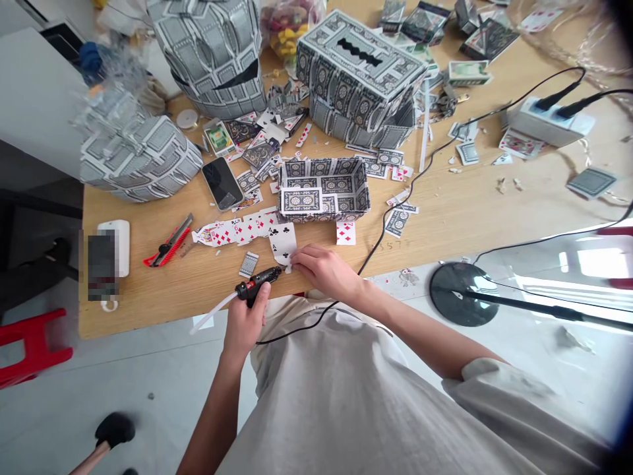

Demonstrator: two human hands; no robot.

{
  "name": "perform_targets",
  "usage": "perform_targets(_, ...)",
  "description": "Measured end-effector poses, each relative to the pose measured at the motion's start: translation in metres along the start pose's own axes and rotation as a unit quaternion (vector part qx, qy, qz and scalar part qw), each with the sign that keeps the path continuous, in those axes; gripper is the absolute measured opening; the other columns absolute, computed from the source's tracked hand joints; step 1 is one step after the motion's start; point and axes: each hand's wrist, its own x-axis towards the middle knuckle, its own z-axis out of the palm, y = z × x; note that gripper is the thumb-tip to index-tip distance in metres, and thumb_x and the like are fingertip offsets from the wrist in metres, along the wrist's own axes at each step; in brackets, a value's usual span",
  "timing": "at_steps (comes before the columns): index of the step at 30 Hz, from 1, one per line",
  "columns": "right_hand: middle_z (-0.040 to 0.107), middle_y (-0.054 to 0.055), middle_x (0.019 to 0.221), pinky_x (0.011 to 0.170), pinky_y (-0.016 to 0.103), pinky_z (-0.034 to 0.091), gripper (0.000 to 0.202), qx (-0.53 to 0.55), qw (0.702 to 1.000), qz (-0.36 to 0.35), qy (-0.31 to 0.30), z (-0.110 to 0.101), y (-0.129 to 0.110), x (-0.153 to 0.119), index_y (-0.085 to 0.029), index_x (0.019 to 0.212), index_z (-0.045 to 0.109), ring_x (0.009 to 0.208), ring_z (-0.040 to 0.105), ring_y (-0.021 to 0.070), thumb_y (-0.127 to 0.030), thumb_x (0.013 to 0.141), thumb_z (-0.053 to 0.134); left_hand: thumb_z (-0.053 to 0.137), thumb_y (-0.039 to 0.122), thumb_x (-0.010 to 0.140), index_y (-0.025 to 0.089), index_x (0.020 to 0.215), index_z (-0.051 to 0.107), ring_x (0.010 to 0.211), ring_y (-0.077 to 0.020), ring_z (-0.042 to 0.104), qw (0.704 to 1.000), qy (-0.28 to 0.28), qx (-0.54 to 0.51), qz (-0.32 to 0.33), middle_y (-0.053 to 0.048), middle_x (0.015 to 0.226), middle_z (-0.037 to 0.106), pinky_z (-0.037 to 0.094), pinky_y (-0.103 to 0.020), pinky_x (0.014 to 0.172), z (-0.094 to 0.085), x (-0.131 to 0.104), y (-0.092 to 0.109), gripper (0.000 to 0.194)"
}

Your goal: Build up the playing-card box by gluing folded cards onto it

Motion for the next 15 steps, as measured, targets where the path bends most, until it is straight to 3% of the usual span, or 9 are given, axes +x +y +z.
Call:
perform_targets(5, 0.076, 0.011, 0.110, 0.093, 0.041, 0.056, 0.014, 0.004, 1.000, 0.009, 0.002, 0.000, 0.000, 0.000, -0.021, 0.112, 0.073, 0.102, 0.069, 0.0282, -0.017, 0.103, 0.064, 0.065, 0.066, 0.094, 0.022, 0.075, 0.059, 0.044, -0.0131, 0.053, 1.000, -0.009, -0.004, -0.008, 0.003, 0.056, 0.056, 0.043, -0.024, 0.044, -0.002, -0.001, 0.003, 0.048)
perform_targets(12, 0.077, 0.011, 0.106, 0.094, 0.039, 0.056, 0.024, 0.012, 1.000, 0.015, -0.002, -0.001, 0.000, 0.002, -0.019, 0.108, 0.074, 0.104, 0.070, 0.0260, -0.015, 0.109, 0.051, 0.069, 0.066, 0.092, 0.023, 0.069, 0.060, 0.043, -0.0147, 0.054, 0.999, -0.014, 0.036, -0.017, 0.002, 0.053, 0.056, 0.044, -0.025, 0.044, -0.007, 0.000, 0.009, 0.049)
perform_targets(15, 0.076, 0.012, 0.107, 0.093, 0.038, 0.056, 0.023, 0.012, 1.000, 0.014, 0.000, -0.001, 0.001, 0.003, -0.018, 0.107, 0.074, 0.104, 0.069, 0.0259, -0.015, 0.109, 0.050, 0.077, 0.062, 0.086, 0.022, 0.069, 0.065, 0.043, -0.0168, 0.054, 1.000, 0.009, 0.011, -0.003, 0.000, 0.051, 0.057, 0.042, -0.026, 0.042, -0.011, 0.001, 0.015, 0.045)
